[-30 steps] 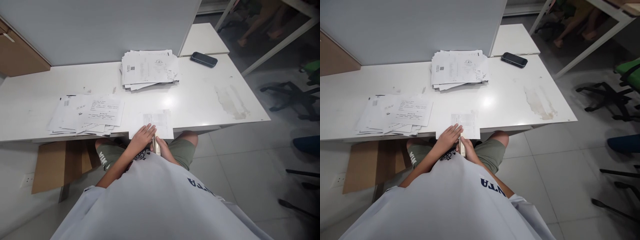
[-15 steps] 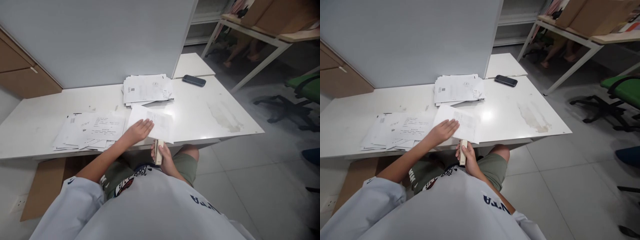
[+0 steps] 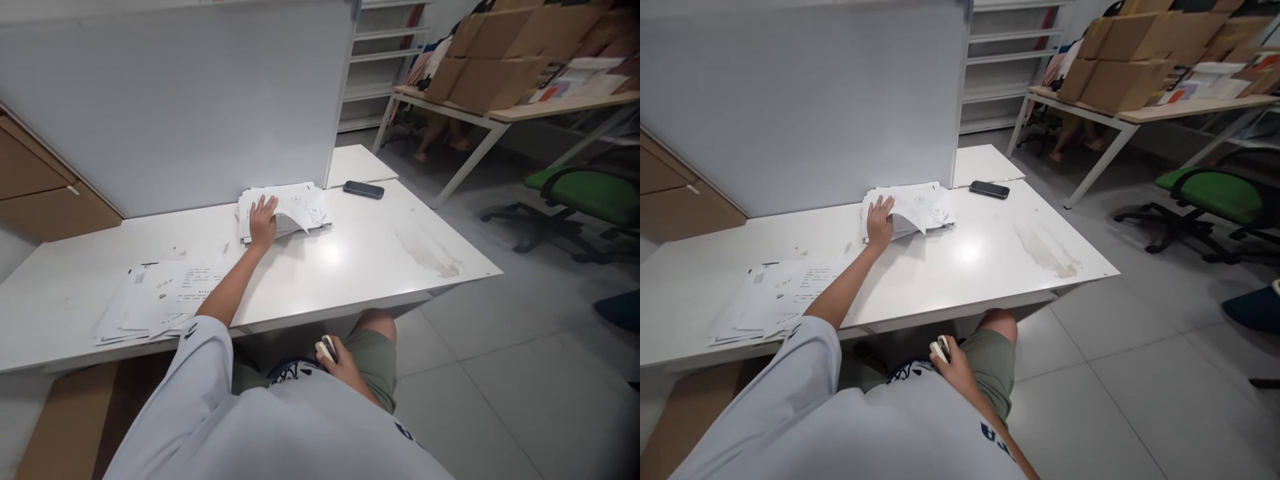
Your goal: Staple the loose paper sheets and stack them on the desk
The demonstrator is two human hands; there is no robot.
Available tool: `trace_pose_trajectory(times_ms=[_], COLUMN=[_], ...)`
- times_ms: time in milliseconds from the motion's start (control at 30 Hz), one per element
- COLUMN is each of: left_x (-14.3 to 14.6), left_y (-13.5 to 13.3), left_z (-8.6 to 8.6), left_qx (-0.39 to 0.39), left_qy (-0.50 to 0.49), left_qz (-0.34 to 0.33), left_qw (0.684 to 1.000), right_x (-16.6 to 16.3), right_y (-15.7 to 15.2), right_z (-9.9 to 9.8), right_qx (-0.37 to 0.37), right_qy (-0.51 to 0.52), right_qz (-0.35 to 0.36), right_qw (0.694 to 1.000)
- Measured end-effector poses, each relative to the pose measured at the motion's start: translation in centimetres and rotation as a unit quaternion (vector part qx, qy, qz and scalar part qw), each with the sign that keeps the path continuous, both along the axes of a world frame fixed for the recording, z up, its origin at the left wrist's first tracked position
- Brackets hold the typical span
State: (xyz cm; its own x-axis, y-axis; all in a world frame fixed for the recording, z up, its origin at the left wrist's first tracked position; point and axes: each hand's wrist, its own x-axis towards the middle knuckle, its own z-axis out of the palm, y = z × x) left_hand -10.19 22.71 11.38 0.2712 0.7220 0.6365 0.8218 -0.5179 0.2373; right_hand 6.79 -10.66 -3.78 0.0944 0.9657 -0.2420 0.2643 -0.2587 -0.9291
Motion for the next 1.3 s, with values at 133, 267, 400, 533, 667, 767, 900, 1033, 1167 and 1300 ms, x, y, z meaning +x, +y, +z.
trace_pose_trajectory(times_ms=[133, 267, 400, 533, 667, 767, 900, 1033, 1167, 1300], left_x=[0.5, 0.1, -0.5, -0.8, -0.7, -2.3, -9.8, -18.4, -20.4, -18.3], left_y=[1.4, 1.2, 1.3, 2.0, 1.2, -2.0, -9.7, -18.2, -24.0, -26.7], left_z=[2.1, 2.4, 0.3, -0.6, 0.9, 2.8, 3.6, 0.2, -4.8, -7.4], left_qx=[0.074, 0.077, -0.105, -0.229, -0.220, -0.165, -0.121, -0.175, -0.253, -0.238], left_qy=[-0.136, -0.071, 0.100, 0.185, 0.187, 0.134, 0.074, 0.087, 0.139, 0.166], left_qz=[0.083, 0.061, -0.049, -0.069, -0.081, -0.116, -0.089, 0.071, 0.153, 0.130], left_qw=[0.984, 0.993, 0.988, 0.953, 0.954, 0.970, 0.986, 0.978, 0.945, 0.948], right_x=[0.5, 0.6, 0.8, 0.9, 0.8, 0.8, 0.7, 0.8, -0.7, -5.3], right_y=[0.2, 1.4, 1.6, 1.4, 1.7, 1.7, 1.1, 0.1, 0.6, 2.3], right_z=[-2.4, -4.5, -5.2, -5.4, -5.3, -5.0, -4.6, -4.1, -2.5, 0.7], right_qx=[0.026, 0.021, 0.030, 0.034, 0.036, 0.027, 0.025, 0.037, 0.048, 0.108], right_qy=[-0.084, -0.154, -0.166, -0.153, -0.129, -0.133, -0.140, -0.127, -0.107, 0.006], right_qz=[0.014, 0.025, 0.018, 0.009, -0.025, -0.022, -0.001, 0.008, 0.034, 0.140], right_qw=[0.996, 0.987, 0.986, 0.988, 0.991, 0.991, 0.990, 0.991, 0.992, 0.984])
